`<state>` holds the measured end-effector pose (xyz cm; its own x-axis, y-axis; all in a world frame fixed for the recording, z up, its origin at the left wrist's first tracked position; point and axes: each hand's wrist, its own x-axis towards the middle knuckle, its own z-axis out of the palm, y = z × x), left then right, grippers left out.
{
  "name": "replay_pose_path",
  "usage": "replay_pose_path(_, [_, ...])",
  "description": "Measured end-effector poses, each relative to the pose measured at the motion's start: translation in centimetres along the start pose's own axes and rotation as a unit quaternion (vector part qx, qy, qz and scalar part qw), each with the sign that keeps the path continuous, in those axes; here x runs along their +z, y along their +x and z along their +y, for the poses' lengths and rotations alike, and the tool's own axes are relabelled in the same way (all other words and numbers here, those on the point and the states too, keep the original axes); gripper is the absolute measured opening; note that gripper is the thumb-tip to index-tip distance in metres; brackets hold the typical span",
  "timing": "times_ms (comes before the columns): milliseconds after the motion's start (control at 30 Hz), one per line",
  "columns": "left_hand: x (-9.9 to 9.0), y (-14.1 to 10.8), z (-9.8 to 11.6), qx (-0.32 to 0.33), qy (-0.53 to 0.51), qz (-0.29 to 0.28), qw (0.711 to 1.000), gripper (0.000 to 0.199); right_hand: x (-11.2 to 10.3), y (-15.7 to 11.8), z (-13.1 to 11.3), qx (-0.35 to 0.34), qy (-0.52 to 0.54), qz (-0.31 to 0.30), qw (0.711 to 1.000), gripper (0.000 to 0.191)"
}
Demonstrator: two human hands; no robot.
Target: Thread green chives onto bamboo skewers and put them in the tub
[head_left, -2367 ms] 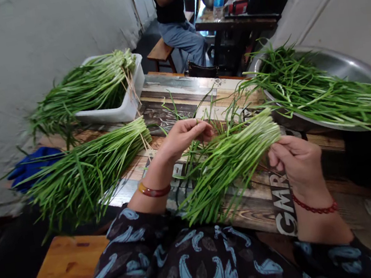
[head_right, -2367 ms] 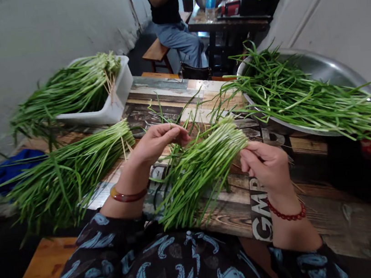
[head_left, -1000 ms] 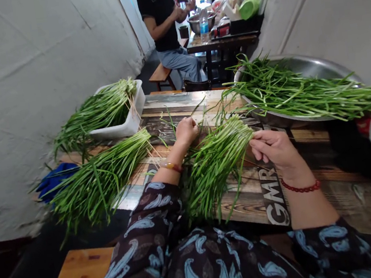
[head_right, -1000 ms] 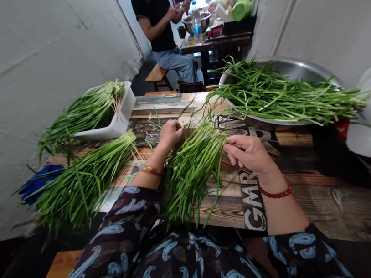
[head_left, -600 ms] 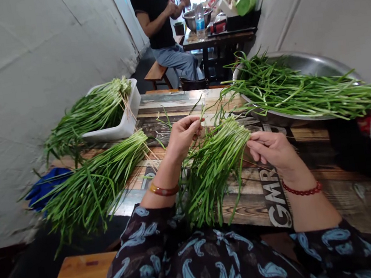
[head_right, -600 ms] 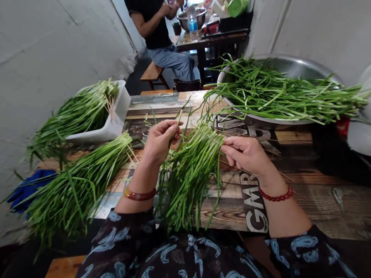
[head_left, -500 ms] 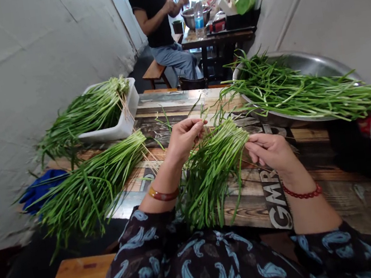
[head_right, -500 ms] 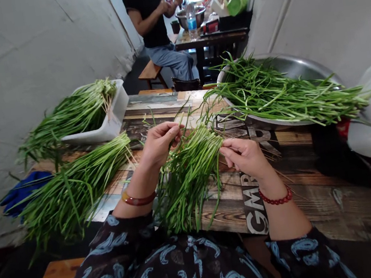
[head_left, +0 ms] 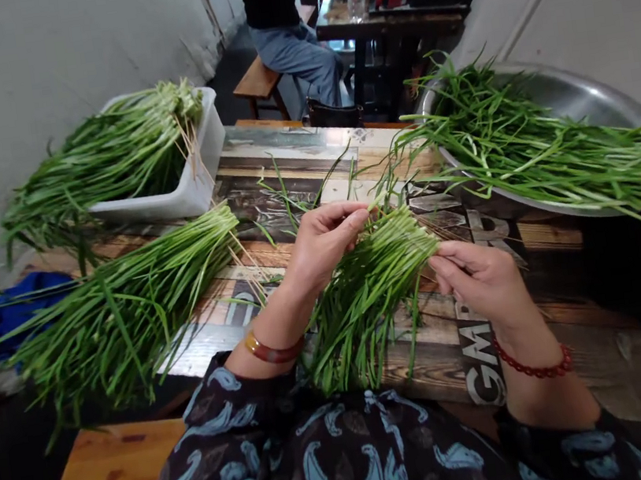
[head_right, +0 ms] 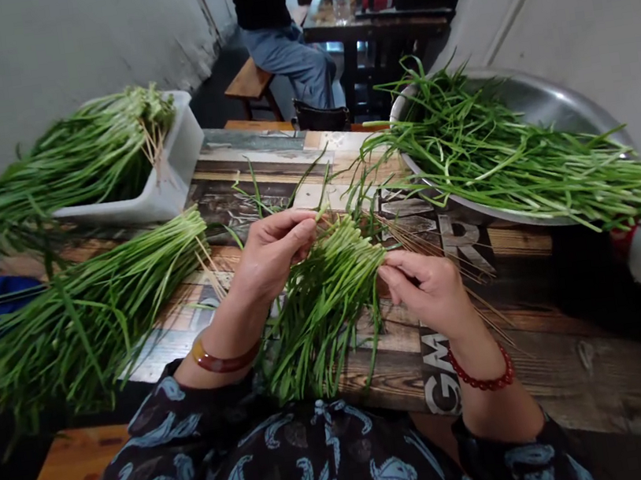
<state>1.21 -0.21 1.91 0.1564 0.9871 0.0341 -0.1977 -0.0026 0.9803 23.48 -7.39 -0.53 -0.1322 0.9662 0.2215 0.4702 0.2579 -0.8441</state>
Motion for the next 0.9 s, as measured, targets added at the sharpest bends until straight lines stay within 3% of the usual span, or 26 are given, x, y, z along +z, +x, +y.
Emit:
replay_pose_path(300, [0.98,-0.28,0.43,0.020,-0.013,0.023,0.999,0.016,-0.07,0.12,-0.10,-0.017,-0.005,0.003,1.000,0.014])
replay_pose_path(600, [0.73,-0.28,-0.05,0.125,0.050,0.029,0.990,0.008,0.12,0.10,-0.12,0.001,-0.004,0.006,1.000,0.018])
replay_pose_path(900, [0.51,-0.34,0.07,0.298,0.243,0.073,0.920,0.005,0.58,0.00,-0.34,0.027,0.002,0.017,0.999,0.021])
